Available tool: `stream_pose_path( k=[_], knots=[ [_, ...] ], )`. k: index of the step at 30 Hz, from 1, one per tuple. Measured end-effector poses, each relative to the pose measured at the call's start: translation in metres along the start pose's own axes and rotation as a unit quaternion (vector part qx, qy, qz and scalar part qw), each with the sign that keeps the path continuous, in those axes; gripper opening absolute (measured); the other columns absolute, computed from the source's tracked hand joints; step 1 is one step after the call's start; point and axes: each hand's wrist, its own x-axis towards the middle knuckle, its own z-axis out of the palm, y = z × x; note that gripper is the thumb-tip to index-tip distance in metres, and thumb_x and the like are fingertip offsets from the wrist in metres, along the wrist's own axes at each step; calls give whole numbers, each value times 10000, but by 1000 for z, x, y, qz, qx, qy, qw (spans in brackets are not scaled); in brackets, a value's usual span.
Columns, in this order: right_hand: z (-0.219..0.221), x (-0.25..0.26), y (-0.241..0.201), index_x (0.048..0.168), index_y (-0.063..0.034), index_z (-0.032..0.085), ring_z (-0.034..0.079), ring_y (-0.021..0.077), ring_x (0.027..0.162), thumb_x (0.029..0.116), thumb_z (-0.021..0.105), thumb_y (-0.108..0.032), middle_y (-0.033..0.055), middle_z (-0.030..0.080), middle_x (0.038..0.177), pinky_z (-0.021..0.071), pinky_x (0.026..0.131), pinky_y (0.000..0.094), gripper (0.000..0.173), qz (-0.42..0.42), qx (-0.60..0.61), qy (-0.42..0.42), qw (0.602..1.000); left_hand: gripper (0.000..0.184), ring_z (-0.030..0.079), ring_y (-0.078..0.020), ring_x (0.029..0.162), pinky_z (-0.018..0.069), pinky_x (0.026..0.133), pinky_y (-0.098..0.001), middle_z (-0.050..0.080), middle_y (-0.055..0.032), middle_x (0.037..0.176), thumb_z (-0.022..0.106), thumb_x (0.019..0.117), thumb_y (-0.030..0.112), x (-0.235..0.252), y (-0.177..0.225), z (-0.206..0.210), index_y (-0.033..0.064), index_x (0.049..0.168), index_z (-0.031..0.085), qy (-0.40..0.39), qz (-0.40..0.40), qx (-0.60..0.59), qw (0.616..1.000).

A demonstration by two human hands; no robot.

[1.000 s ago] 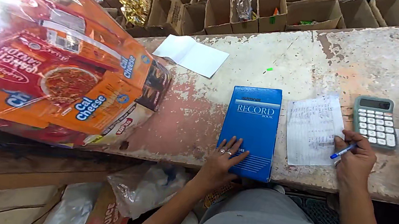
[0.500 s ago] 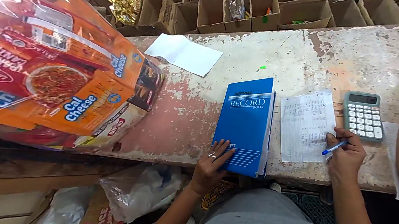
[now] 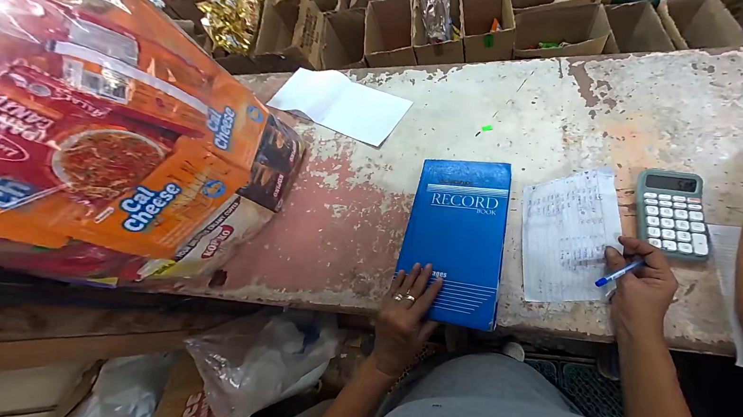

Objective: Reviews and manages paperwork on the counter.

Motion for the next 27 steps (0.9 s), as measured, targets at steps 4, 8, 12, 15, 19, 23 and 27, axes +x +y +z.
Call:
stream_pose_path(
  k=[4,8,12,15,19,23,27],
  knots=[
    [3,-1,-7,1180,-22,664,655,78,843,876,739,26,17,681,1011,586,754,243,317,8,0,6,1000,455,598,-359,1320,445,1140,-548,642,-156,1399,736,856,186,7,0,-7,87,1299,712,-25,6,3,1000],
    [3,-1,-6,1181,-25,667,652,81,836,874,740,29,18,682,1004,582,744,244,320,11,2,4,1000,487,619,-360,1295,495,1099,-523,648,-154,1393,794,801,167,12,-2,-15,97,1278,727,-51,15,16,998],
    [7,-2,-14,1166,-18,664,657,69,835,868,733,51,11,684,1006,588,747,234,314,16,15,12,1000,493,638,-359,1271,523,1068,-509,660,-154,1375,819,780,203,13,-4,-17,106,1257,740,-55,26,25,998],
    [9,-3,-17,1167,-14,663,656,63,824,870,726,57,10,687,1007,585,735,226,312,14,22,13,1000,467,649,-357,1255,530,1057,-496,673,-159,1352,811,801,244,13,-5,-16,100,1241,748,-46,35,27,998],
    [9,-3,-17,1170,-18,663,657,55,813,867,727,57,4,690,1003,583,730,216,318,12,20,14,1000,428,651,-362,1251,529,1060,-487,673,-179,1345,758,834,206,11,-6,-17,78,1241,744,-33,38,15,999],
    [9,-3,-17,1167,-17,668,662,61,810,862,734,59,12,696,1010,588,726,221,321,15,20,17,1000,435,641,-367,1264,522,1064,-500,663,-174,1361,755,833,184,10,-5,-16,94,1258,738,-45,33,23,998],
    [10,-2,-19,1173,-24,657,654,57,827,881,728,29,7,682,1017,583,737,224,305,11,1,4,1000,458,632,-381,1272,516,1067,-522,654,-184,1372,762,819,159,8,-6,-17,89,1270,730,-54,43,22,997]
  ],
)
